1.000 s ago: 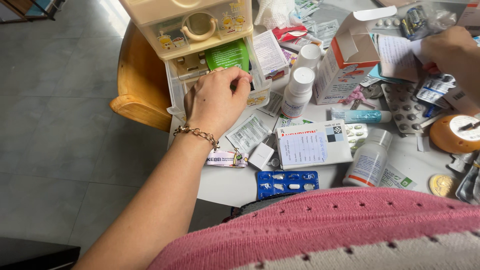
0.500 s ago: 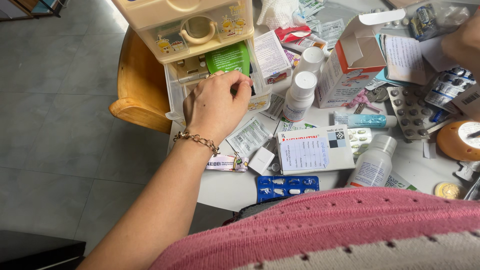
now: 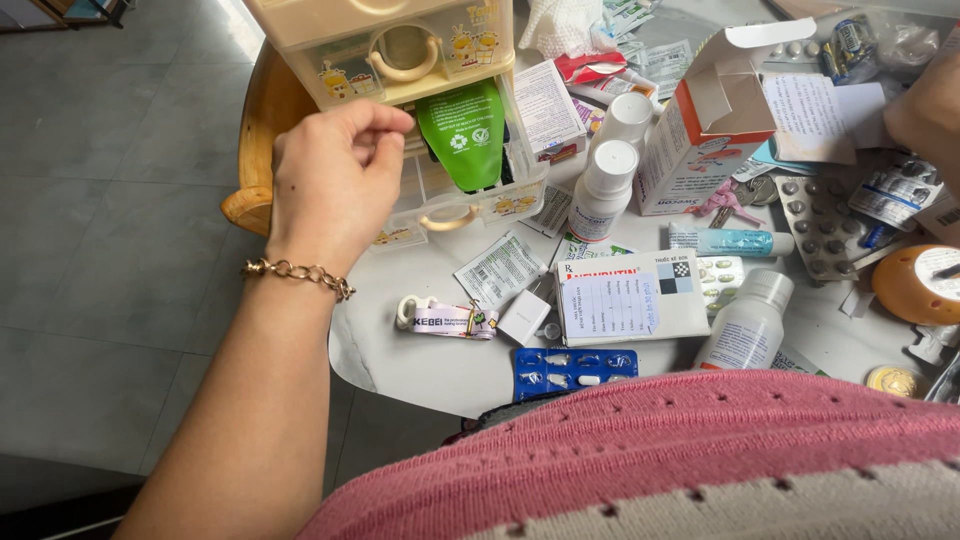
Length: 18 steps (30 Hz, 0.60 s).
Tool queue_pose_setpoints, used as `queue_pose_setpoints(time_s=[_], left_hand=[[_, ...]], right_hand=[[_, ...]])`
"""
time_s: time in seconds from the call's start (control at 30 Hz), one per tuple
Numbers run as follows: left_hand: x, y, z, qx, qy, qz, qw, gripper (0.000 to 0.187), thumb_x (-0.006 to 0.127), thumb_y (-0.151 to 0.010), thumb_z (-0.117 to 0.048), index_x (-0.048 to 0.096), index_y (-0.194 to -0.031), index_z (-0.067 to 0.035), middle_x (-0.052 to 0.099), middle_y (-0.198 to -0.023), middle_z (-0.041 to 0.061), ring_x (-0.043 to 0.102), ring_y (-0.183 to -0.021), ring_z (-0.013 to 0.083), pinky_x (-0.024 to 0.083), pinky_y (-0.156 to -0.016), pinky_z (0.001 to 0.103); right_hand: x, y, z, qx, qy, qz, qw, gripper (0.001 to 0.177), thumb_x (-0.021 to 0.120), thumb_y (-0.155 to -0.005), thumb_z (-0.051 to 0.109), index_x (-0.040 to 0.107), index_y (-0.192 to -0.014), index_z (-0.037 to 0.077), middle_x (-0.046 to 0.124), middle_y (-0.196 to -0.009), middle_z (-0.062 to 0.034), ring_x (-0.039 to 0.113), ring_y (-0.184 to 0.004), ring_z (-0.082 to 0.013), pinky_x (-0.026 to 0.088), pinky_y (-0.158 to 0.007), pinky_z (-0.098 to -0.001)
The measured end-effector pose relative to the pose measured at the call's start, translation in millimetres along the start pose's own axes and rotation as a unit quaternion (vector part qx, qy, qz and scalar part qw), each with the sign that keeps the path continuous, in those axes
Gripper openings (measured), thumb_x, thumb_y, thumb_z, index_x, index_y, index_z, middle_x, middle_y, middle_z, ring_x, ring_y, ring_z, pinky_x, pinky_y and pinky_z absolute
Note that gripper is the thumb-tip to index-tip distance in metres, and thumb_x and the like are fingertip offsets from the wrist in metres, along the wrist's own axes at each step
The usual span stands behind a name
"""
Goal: The person organizes various medications on a table, placing bottles, blister packs, and individual sachets into the drawers of a small plastic storage unit.
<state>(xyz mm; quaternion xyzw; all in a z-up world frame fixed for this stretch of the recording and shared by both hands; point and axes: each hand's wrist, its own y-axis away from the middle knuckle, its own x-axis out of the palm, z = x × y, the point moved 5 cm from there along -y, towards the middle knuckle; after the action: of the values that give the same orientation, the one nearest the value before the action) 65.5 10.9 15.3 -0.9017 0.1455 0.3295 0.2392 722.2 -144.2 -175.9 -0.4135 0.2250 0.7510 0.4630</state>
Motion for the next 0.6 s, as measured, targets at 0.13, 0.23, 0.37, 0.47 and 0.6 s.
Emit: queue_pose_setpoints(time_s=[0.13,0.23,0.37,0.47,0.6], left_hand=[[-0.1,0.2,-8.2,-0.010,-0.009,0.016,1.000,0.016,0.070,-0.090,-0.014,0.078,-0.104,-0.010,0.080,-0.092,0.006,0.078,-0.080,0.0128,0.061,-0.076,0.027],[13.7,2.0,-10.5,-0.032,-0.028,0.075,0.996,0.021,0.075,-0.085,-0.019,0.078,-0.104,-0.011,0.080,-0.092,0.007,0.077,-0.082,0.0151,0.062,-0.078,0.029],[36.7,-8.6,-4.4,-0.089,-0.095,0.156,0.979,0.032,0.076,-0.083,-0.027,0.075,-0.111,-0.013,0.078,-0.095,0.009,0.075,-0.090,0.0221,0.058,-0.085,0.035],[41.3,-17.2,-2.8,-0.087,-0.120,0.142,0.979,0.034,0.076,-0.083,-0.031,0.074,-0.114,-0.016,0.076,-0.099,0.010,0.071,-0.096,0.0258,0.054,-0.088,0.038],[18.0,-18.0,15.0,-0.211,-0.132,0.109,0.962,0.025,0.068,-0.090,-0.030,0.077,-0.113,-0.025,0.074,-0.107,0.007,0.073,-0.097,0.0260,0.054,-0.092,0.039]], right_hand=[[-0.5,-3.8,-8.0,-0.035,-0.017,-0.009,0.999,0.024,0.068,-0.110,0.026,0.067,-0.095,0.007,0.066,-0.088,-0.0046,0.066,-0.071,-0.0109,0.053,-0.058,-0.0301],[-10.6,2.6,-10.4,-0.101,-0.049,-0.030,0.993,0.024,0.067,-0.111,0.025,0.066,-0.095,0.008,0.066,-0.088,-0.0039,0.065,-0.072,-0.0099,0.053,-0.059,-0.0294],[-39.5,48.9,42.3,-0.234,-0.175,-0.044,0.955,0.024,0.067,-0.112,0.025,0.066,-0.095,0.009,0.065,-0.088,-0.0028,0.065,-0.073,-0.0086,0.053,-0.060,-0.0286],[-81.9,152.1,146.7,-0.365,-0.163,-0.037,0.916,0.024,0.066,-0.114,0.022,0.066,-0.098,0.004,0.065,-0.090,-0.0068,0.063,-0.075,-0.0119,0.051,-0.061,-0.0289],[-76.7,326.3,293.6,-0.498,-0.145,0.109,0.848,0.008,0.070,-0.092,0.004,0.071,-0.099,0.007,0.071,-0.097,-0.0034,0.070,-0.082,-0.0131,0.059,-0.063,-0.0288]])
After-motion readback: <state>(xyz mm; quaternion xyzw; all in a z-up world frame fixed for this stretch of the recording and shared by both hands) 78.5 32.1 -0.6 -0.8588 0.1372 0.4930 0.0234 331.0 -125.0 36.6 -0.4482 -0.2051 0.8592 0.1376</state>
